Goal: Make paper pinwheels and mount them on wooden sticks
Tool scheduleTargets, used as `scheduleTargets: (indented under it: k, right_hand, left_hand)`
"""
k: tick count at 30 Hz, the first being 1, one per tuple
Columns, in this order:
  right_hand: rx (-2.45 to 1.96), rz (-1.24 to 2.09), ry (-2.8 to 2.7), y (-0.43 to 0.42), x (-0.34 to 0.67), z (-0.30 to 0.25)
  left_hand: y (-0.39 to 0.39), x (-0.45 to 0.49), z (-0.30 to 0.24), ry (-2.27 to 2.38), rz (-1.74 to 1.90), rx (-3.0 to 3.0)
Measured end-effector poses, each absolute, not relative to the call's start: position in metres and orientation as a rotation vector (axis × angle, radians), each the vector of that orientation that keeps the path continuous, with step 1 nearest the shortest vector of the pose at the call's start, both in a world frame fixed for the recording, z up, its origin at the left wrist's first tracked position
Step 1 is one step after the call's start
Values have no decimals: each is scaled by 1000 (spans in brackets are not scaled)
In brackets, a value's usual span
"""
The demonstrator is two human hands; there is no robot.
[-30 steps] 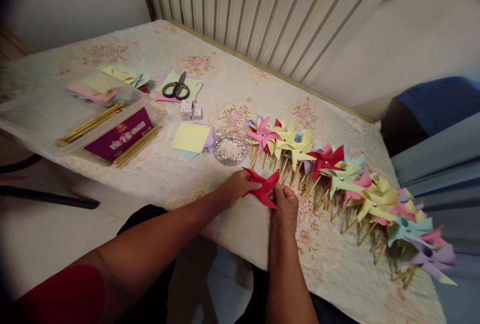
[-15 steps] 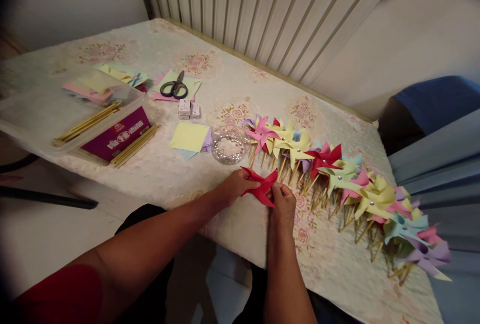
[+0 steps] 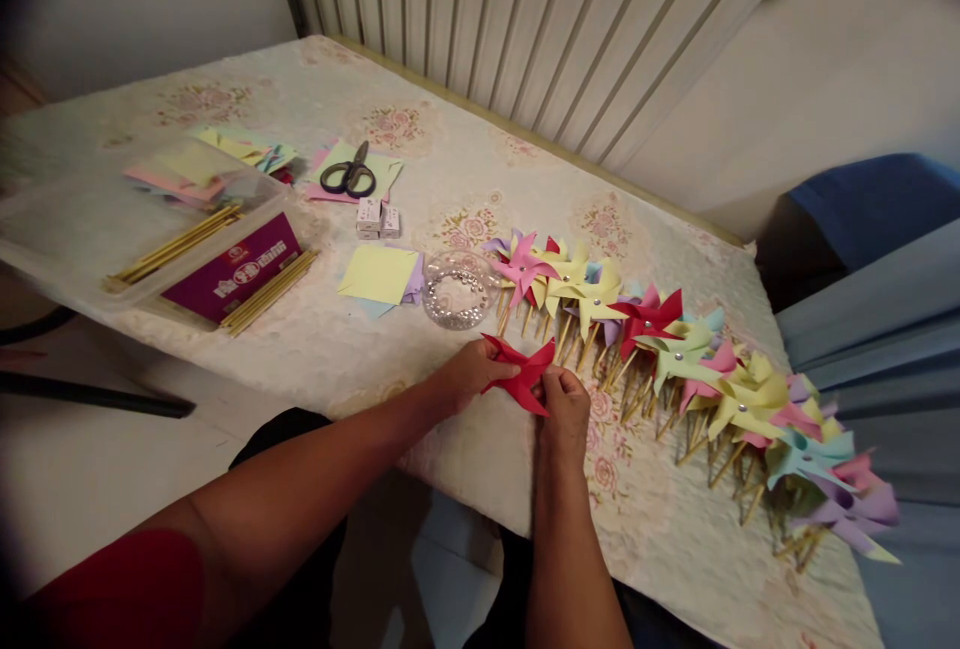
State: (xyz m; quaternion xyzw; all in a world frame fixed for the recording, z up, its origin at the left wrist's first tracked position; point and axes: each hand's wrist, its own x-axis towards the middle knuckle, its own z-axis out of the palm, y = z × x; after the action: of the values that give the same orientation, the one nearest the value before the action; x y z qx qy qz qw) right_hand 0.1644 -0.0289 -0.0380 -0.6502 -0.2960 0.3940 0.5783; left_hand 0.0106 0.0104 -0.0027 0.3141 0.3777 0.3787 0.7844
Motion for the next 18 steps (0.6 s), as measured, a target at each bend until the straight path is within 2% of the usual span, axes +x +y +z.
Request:
scheduleTargets:
  k: [18]
  right_hand:
    - [-1530, 935, -723, -30, 165, -40]
  left_hand:
    - [10, 11, 0, 797, 825, 632]
